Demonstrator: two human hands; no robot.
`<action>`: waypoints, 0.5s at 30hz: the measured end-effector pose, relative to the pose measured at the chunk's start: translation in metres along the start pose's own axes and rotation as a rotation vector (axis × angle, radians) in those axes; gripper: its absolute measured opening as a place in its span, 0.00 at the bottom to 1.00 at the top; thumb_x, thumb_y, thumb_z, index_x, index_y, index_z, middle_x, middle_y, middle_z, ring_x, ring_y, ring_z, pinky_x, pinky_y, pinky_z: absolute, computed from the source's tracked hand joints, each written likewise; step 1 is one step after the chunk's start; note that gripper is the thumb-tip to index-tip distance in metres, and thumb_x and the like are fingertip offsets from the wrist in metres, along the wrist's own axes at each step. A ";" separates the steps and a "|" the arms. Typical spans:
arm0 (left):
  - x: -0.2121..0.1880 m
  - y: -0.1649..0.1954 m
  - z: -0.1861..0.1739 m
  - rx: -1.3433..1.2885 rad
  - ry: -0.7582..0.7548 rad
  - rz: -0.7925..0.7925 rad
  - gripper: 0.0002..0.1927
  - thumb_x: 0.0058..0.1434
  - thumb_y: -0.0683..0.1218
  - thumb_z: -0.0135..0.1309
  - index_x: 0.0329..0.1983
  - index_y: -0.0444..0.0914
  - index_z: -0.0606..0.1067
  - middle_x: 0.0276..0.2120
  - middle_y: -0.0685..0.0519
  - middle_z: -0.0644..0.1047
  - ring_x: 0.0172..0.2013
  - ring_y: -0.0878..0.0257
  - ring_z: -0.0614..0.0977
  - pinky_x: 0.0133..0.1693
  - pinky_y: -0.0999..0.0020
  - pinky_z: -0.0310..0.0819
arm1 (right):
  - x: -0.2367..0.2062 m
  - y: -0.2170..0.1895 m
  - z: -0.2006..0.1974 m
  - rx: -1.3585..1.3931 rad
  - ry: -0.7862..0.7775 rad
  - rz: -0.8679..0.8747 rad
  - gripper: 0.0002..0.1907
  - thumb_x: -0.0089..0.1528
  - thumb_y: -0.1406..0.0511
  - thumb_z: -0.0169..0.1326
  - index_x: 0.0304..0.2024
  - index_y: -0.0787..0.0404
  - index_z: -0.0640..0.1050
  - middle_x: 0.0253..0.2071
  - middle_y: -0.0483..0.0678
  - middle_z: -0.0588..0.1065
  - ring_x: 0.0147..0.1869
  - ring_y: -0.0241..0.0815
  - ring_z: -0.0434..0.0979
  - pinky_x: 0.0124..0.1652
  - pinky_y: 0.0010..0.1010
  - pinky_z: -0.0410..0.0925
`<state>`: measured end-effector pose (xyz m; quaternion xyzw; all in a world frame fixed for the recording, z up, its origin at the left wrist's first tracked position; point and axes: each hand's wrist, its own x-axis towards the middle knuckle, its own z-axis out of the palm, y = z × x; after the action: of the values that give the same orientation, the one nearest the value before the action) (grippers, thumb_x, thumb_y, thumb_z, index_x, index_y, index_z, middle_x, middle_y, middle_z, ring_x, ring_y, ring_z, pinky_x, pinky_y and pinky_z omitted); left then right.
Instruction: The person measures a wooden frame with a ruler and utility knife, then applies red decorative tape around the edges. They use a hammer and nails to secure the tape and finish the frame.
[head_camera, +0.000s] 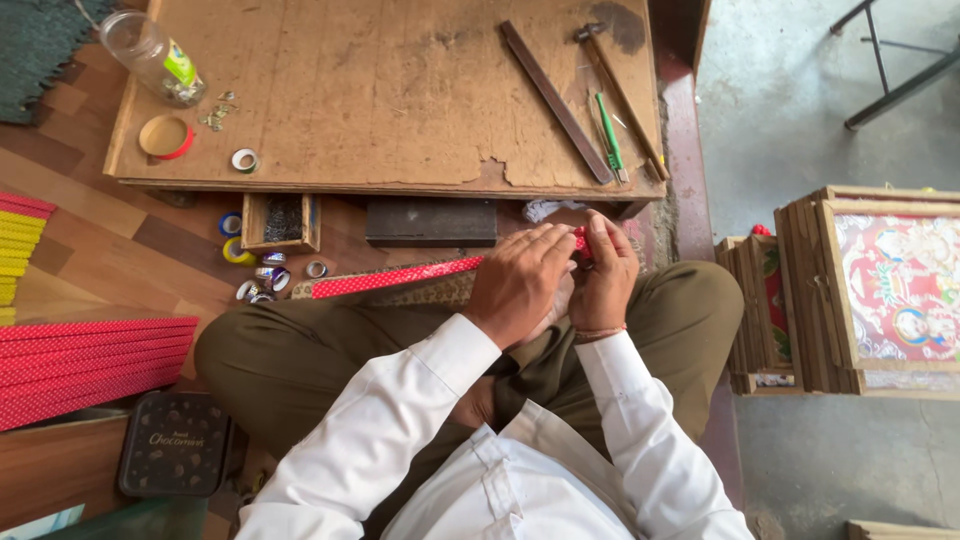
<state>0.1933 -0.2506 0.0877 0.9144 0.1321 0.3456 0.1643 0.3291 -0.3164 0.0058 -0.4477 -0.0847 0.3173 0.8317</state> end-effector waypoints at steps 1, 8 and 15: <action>0.002 0.002 0.003 -0.001 0.007 -0.021 0.15 0.63 0.43 0.55 0.51 0.31 0.76 0.50 0.40 0.81 0.52 0.47 0.82 0.54 0.55 0.75 | 0.000 0.003 -0.002 0.008 0.008 0.001 0.14 0.69 0.62 0.57 0.52 0.64 0.80 0.37 0.43 0.78 0.36 0.29 0.74 0.34 0.20 0.66; 0.014 0.008 0.010 -0.016 -0.061 -0.195 0.08 0.63 0.46 0.57 0.42 0.37 0.76 0.36 0.48 0.82 0.37 0.51 0.84 0.39 0.56 0.76 | 0.005 0.007 -0.005 0.078 0.023 0.057 0.13 0.67 0.65 0.58 0.48 0.69 0.79 0.37 0.45 0.79 0.38 0.32 0.76 0.37 0.22 0.68; 0.013 0.002 0.016 0.043 -0.045 -0.189 0.04 0.63 0.44 0.53 0.37 0.40 0.77 0.31 0.48 0.82 0.33 0.50 0.84 0.35 0.54 0.77 | -0.002 0.011 -0.006 0.034 0.002 0.065 0.16 0.68 0.62 0.57 0.53 0.65 0.77 0.43 0.44 0.78 0.43 0.32 0.77 0.42 0.23 0.70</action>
<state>0.2142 -0.2513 0.0851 0.9088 0.2212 0.3049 0.1793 0.3247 -0.3173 -0.0065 -0.4364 -0.0638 0.3449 0.8286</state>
